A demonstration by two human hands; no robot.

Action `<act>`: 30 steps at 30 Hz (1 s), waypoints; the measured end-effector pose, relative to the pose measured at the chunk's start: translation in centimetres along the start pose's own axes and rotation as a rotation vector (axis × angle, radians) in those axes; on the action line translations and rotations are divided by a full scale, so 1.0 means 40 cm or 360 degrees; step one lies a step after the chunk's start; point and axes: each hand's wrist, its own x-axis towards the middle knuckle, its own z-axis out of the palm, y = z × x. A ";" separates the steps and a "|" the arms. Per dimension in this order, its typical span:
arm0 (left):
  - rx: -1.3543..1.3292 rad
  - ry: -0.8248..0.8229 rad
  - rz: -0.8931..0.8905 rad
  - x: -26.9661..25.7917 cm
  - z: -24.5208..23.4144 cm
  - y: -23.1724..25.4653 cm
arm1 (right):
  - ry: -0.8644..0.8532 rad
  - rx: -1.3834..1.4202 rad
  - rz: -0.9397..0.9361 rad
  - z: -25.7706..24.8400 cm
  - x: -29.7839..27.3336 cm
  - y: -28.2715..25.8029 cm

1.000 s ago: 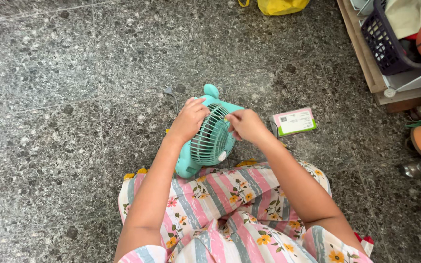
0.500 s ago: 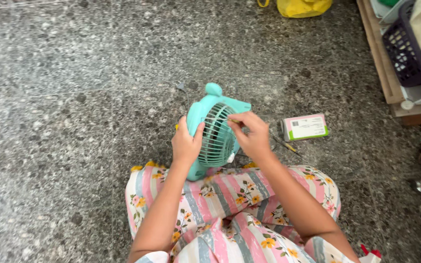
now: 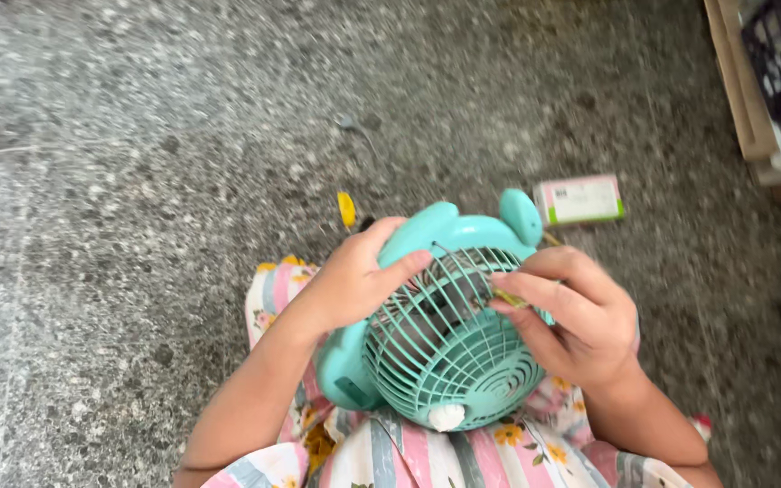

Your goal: The person sits on the floor and uses a screwdriver to remove screws from the front grille of a small teal electric fan. They detach the grille and set it aside, then continue to unscrew and remove the fan blade and central hub, leaving the fan partially disassembled.

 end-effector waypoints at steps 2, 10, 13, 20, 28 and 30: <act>-0.0040 -0.0167 0.0001 0.004 0.043 -0.024 | 0.0041 -0.0086 0.0181 -0.009 -0.062 -0.019; -0.0130 -0.0369 0.0146 0.028 0.140 -0.093 | -0.0043 -0.0151 -0.0193 -0.017 -0.196 0.025; -0.0154 -0.0375 0.0052 0.041 0.132 -0.091 | -0.0154 0.0020 -0.0354 -0.005 -0.195 0.052; -0.0010 -0.0380 -0.0002 0.051 0.109 -0.073 | 0.0061 0.0094 -0.0049 0.036 -0.182 0.031; -0.0077 -0.0400 0.0104 0.043 0.091 -0.110 | 0.0087 0.0497 0.0168 0.057 -0.163 0.021; -0.0098 -0.0411 0.0174 0.032 0.085 -0.125 | 0.0017 0.0393 0.0123 0.063 -0.160 0.004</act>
